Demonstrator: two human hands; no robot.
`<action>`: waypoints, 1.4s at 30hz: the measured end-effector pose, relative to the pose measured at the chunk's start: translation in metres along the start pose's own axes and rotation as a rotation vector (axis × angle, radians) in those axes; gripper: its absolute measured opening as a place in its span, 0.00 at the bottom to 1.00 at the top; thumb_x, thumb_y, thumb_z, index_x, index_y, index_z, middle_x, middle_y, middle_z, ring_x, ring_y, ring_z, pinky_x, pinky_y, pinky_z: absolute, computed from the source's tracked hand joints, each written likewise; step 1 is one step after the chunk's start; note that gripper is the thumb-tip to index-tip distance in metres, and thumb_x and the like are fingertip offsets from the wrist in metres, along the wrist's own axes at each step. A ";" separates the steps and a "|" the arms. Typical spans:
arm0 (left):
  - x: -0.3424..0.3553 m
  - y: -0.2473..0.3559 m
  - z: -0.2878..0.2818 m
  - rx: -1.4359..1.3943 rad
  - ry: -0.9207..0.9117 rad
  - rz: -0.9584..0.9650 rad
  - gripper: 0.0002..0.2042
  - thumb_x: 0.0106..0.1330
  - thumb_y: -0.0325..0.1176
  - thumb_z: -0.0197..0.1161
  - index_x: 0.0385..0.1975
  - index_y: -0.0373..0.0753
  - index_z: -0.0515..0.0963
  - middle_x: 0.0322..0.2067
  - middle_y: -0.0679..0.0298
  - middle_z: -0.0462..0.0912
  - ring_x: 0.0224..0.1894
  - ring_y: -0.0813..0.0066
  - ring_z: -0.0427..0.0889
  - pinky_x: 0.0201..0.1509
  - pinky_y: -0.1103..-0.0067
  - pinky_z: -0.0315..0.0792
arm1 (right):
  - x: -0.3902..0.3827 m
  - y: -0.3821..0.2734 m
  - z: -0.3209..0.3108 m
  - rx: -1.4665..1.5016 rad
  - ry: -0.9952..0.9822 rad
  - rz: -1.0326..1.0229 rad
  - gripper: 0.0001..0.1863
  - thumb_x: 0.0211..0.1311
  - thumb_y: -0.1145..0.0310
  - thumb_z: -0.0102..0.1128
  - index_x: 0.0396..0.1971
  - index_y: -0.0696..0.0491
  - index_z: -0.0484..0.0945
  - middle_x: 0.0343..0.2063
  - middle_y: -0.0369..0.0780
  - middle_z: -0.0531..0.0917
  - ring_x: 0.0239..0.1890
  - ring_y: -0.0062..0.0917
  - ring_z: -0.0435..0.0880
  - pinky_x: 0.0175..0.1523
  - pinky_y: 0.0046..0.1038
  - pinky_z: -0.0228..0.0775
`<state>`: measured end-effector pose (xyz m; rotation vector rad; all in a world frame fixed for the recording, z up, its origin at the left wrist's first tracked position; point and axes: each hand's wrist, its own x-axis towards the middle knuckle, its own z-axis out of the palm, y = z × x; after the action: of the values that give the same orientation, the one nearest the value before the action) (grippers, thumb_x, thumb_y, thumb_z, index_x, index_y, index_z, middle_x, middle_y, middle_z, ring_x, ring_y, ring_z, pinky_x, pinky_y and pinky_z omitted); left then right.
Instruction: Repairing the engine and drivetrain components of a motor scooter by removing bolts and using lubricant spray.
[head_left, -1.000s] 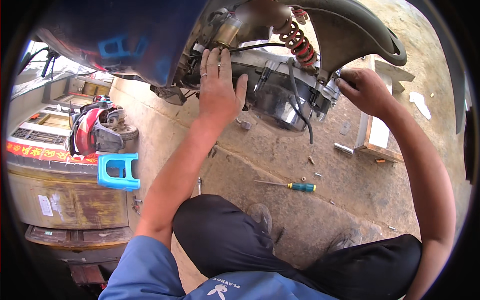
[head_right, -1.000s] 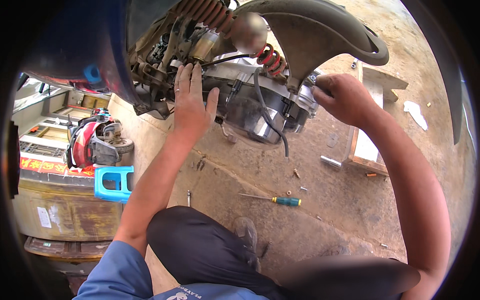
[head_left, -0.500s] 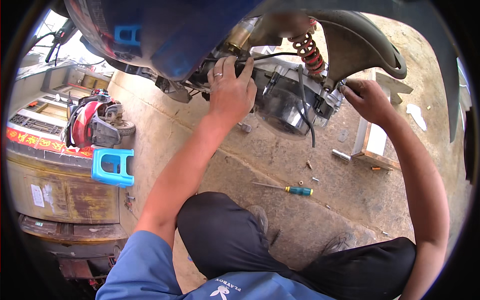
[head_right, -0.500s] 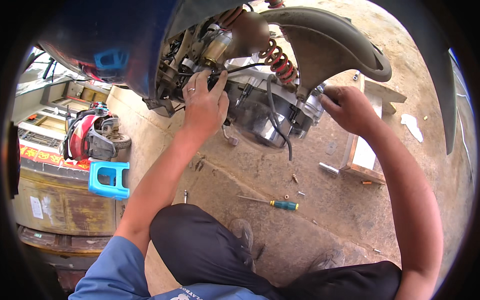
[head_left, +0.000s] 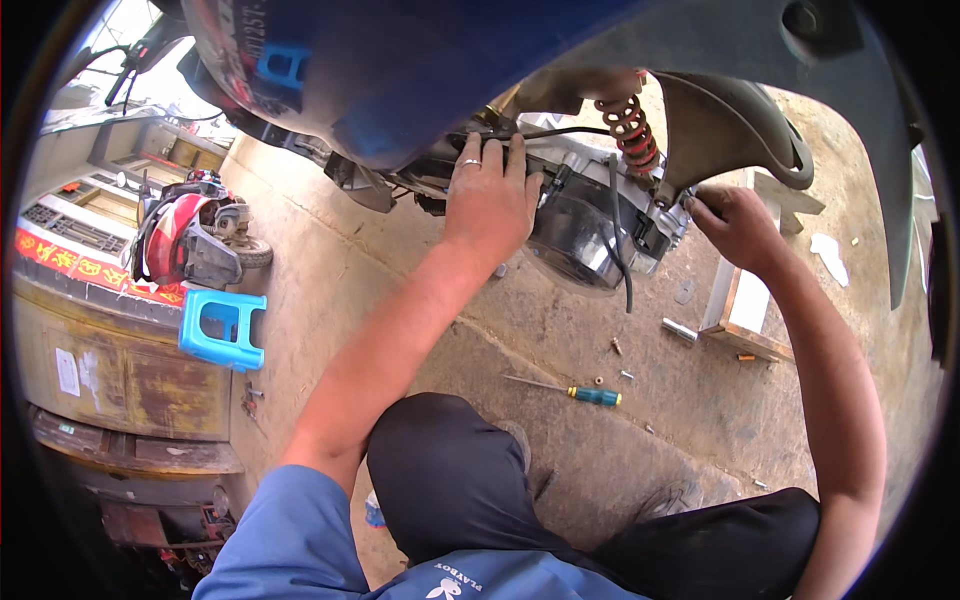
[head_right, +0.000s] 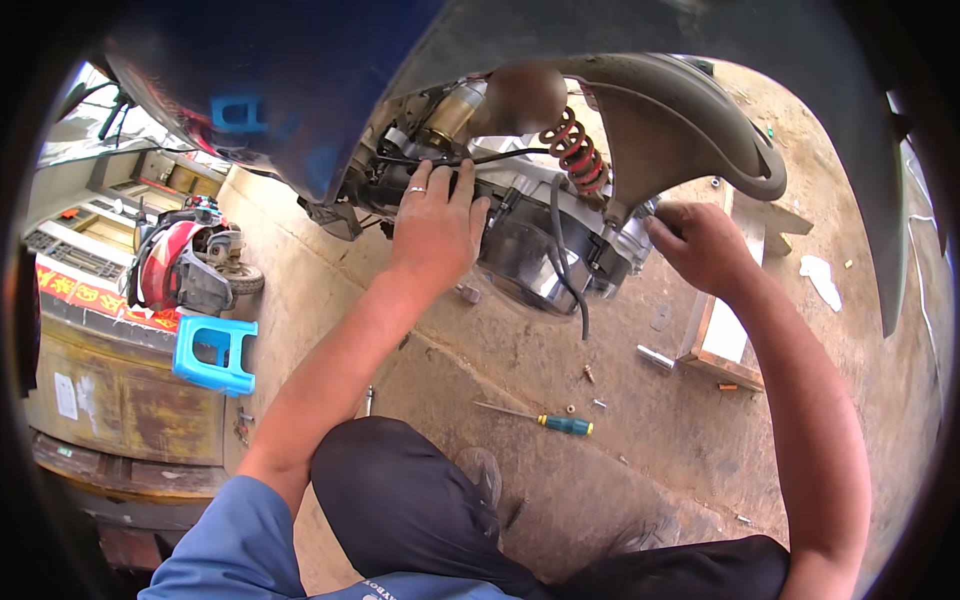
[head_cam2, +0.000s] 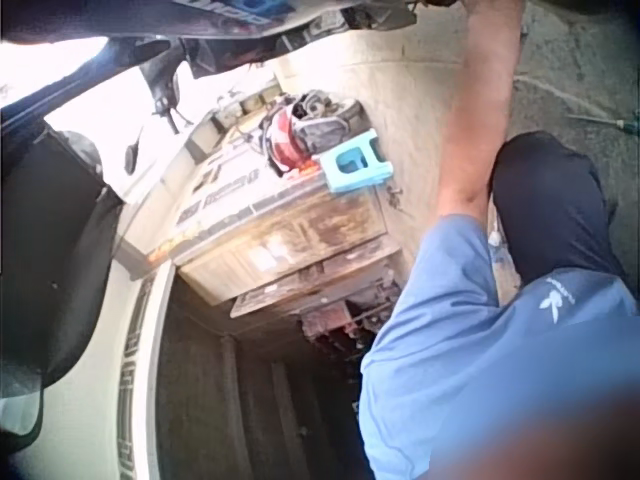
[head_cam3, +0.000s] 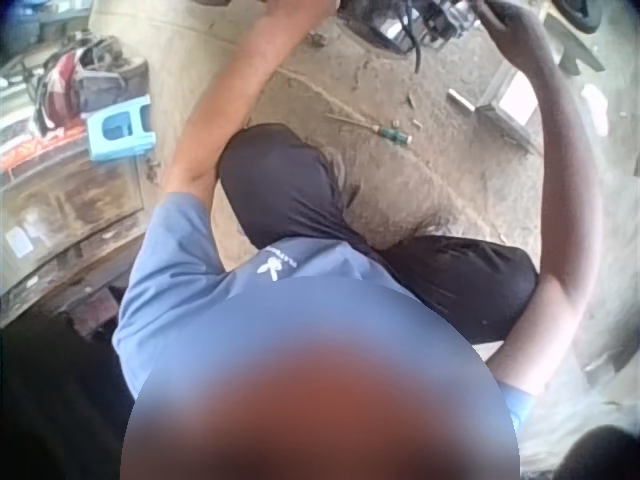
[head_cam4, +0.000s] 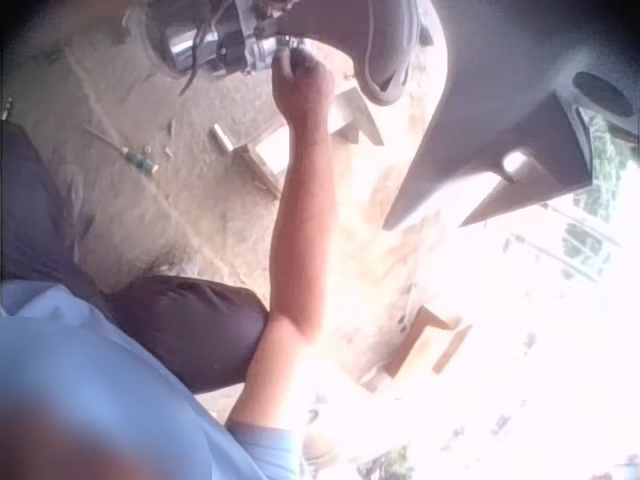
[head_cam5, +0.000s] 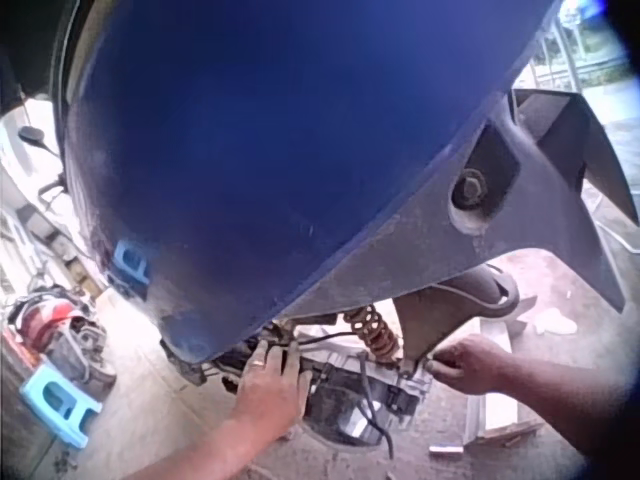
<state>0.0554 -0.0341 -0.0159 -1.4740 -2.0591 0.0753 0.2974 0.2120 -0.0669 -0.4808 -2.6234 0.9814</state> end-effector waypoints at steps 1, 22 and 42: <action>0.000 0.001 0.000 0.006 0.005 -0.005 0.27 0.75 0.42 0.60 0.66 0.27 0.74 0.54 0.45 0.80 0.61 0.42 0.75 0.70 0.57 0.70 | 0.000 0.000 -0.001 -0.020 -0.014 0.008 0.15 0.70 0.63 0.59 0.31 0.62 0.78 0.23 0.54 0.78 0.27 0.48 0.79 0.37 0.46 0.70; 0.007 0.006 0.006 -0.030 0.084 -0.024 0.25 0.69 0.35 0.61 0.59 0.21 0.75 0.58 0.40 0.78 0.63 0.43 0.76 0.71 0.56 0.68 | 0.000 -0.008 -0.008 -0.083 -0.033 0.024 0.16 0.74 0.61 0.60 0.37 0.61 0.82 0.27 0.55 0.81 0.31 0.51 0.81 0.40 0.47 0.71; 0.002 -0.002 0.002 -0.116 -0.049 0.006 0.32 0.78 0.52 0.56 0.65 0.26 0.74 0.69 0.39 0.72 0.76 0.44 0.65 0.70 0.52 0.64 | -0.005 -0.012 -0.016 -0.061 0.026 -0.032 0.19 0.77 0.61 0.57 0.30 0.62 0.74 0.20 0.50 0.70 0.23 0.34 0.67 0.35 0.41 0.65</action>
<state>0.0521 -0.0325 -0.0153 -1.5624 -2.1295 -0.0050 0.3051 0.2104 -0.0478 -0.4615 -2.6364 0.8817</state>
